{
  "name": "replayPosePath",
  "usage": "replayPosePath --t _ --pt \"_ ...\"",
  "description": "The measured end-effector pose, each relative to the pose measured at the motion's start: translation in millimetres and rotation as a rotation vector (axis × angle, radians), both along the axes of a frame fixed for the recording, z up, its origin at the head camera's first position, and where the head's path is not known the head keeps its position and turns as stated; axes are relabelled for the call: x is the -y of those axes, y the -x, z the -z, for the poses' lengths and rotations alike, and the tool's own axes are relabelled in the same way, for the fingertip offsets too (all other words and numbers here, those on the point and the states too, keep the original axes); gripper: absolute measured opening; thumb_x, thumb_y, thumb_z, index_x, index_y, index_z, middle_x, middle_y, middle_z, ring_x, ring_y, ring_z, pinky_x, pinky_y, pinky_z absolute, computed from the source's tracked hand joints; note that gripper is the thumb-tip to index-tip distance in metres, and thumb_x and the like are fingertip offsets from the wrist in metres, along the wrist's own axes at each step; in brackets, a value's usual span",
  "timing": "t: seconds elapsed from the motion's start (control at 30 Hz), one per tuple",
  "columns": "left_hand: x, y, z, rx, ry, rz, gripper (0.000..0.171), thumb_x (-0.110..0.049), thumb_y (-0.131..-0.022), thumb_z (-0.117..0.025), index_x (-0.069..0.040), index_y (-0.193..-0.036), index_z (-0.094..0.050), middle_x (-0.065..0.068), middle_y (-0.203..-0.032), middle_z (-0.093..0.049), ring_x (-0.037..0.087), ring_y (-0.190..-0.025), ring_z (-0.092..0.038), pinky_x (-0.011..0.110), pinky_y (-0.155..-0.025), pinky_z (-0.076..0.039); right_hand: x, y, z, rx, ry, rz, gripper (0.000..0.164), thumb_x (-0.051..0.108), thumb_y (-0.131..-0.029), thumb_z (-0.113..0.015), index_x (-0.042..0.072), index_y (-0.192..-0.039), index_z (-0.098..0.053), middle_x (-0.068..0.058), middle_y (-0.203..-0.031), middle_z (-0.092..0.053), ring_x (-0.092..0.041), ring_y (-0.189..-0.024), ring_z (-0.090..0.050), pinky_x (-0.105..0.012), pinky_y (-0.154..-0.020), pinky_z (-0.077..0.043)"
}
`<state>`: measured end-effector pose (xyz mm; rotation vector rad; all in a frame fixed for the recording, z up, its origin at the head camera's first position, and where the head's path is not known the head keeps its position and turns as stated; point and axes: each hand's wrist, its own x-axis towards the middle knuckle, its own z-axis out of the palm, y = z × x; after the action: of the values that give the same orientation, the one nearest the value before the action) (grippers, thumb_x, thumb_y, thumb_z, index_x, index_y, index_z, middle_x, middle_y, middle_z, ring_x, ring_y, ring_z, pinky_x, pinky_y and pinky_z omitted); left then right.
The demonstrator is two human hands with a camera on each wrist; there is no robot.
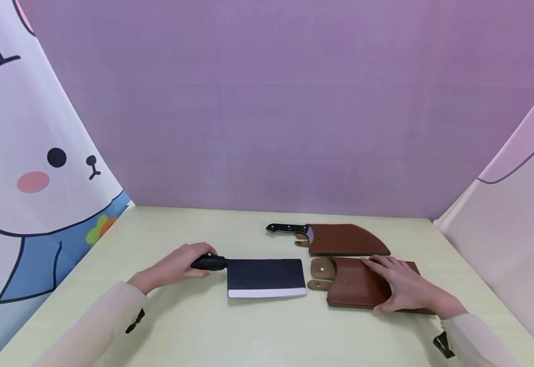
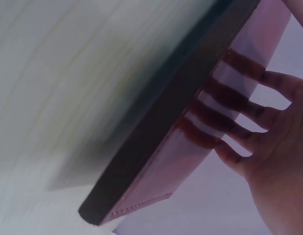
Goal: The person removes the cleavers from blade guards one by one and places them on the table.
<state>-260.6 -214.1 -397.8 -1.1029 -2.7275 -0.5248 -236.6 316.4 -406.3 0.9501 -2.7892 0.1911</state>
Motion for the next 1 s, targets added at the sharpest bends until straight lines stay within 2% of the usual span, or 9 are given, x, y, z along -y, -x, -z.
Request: replayPosePath --t 0.2,0.4,0.77,1.0 --pt "8.4 -4.2 -1.5 0.046 0.0 0.002 0.03 -0.023 -0.08 -0.069 -0.017 -0.106 -0.057 -0.009 -0.097 -0.059 0.004 -0.077 -0.05 0.023 -0.071 -0.044 3.9 -0.9 -0.2 0.006 0.004 -0.008 0.104 0.059 -0.051 -0.079 0.008 -0.134 -0.044 -0.019 -0.129 -0.046 -0.04 -0.114 -0.044 -0.056 -0.083 -0.036" --pt "16.0 -7.1 -2.3 0.052 0.0 0.005 0.029 -0.023 -0.08 -0.069 -0.018 -0.106 -0.057 -0.011 -0.097 -0.058 0.003 -0.077 -0.049 0.023 -0.071 -0.043 7.1 -0.7 -0.3 0.003 -0.001 -0.015 0.105 0.059 -0.051 -0.079 0.008 -0.135 -0.043 -0.019 -0.13 -0.046 -0.039 -0.116 -0.043 -0.056 -0.085 -0.035" --pt "29.4 -9.0 -4.7 0.096 -0.015 0.02 0.029 -0.02 -0.081 -0.068 -0.018 -0.107 -0.055 -0.01 -0.098 -0.057 0.003 -0.078 -0.049 0.023 -0.07 -0.044 13.0 1.1 0.7 0.032 0.002 -0.015 0.105 0.06 -0.052 -0.078 0.009 -0.136 -0.042 -0.019 -0.132 -0.045 -0.039 -0.118 -0.043 -0.058 -0.086 -0.035" --pt "37.7 -7.9 -0.9 0.119 -0.023 0.034 0.03 -0.019 -0.081 -0.068 -0.021 -0.108 -0.053 -0.01 -0.1 -0.057 0.003 -0.081 -0.05 0.023 -0.071 -0.044 16.6 3.0 3.0 0.068 0.002 -0.013 0.107 0.064 -0.053 -0.076 0.01 -0.138 -0.04 -0.018 -0.132 -0.044 -0.038 -0.119 -0.042 -0.059 -0.087 -0.034"
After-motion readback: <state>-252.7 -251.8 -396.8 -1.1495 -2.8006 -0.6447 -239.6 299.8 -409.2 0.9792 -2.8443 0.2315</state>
